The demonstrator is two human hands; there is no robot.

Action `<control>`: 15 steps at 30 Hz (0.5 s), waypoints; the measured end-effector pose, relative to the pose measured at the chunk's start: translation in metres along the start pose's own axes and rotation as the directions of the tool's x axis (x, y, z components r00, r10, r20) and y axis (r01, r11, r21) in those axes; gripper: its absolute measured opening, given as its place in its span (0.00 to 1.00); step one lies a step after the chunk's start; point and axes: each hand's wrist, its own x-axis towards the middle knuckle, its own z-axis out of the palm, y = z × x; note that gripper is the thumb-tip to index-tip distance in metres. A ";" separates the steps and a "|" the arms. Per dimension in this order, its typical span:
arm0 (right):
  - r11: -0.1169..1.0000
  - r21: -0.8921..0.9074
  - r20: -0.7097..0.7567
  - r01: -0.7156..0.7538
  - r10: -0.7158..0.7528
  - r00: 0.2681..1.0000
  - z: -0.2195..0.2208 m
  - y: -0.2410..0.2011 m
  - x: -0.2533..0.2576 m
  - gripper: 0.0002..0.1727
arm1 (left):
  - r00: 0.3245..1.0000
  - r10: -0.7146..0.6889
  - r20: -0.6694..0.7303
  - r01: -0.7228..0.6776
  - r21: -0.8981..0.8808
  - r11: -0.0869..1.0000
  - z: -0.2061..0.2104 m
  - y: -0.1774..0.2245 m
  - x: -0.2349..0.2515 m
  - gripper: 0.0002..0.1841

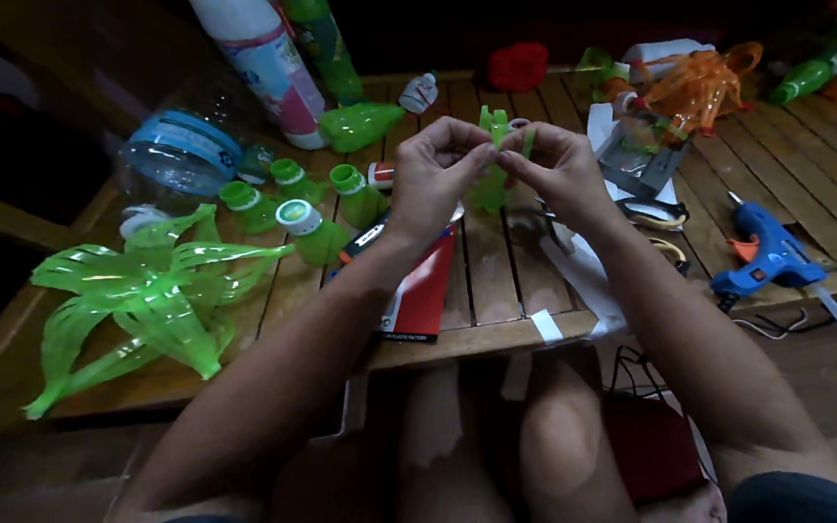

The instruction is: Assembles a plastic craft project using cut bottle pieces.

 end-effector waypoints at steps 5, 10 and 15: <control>1.000 0.019 -0.005 0.008 -0.008 1.000 -0.001 0.000 -0.001 0.07 | 0.999 -0.034 0.030 0.035 -0.030 0.999 0.000 0.001 0.001 0.06; 1.000 0.002 -0.050 0.018 -0.018 0.999 0.001 0.001 -0.001 0.07 | 0.998 -0.026 0.065 0.027 -0.006 1.000 -0.003 0.000 0.001 0.07; 0.999 0.019 -0.079 0.045 -0.044 0.996 0.003 0.001 0.000 0.07 | 0.999 0.038 0.016 -0.039 0.088 0.995 -0.012 0.004 0.000 0.14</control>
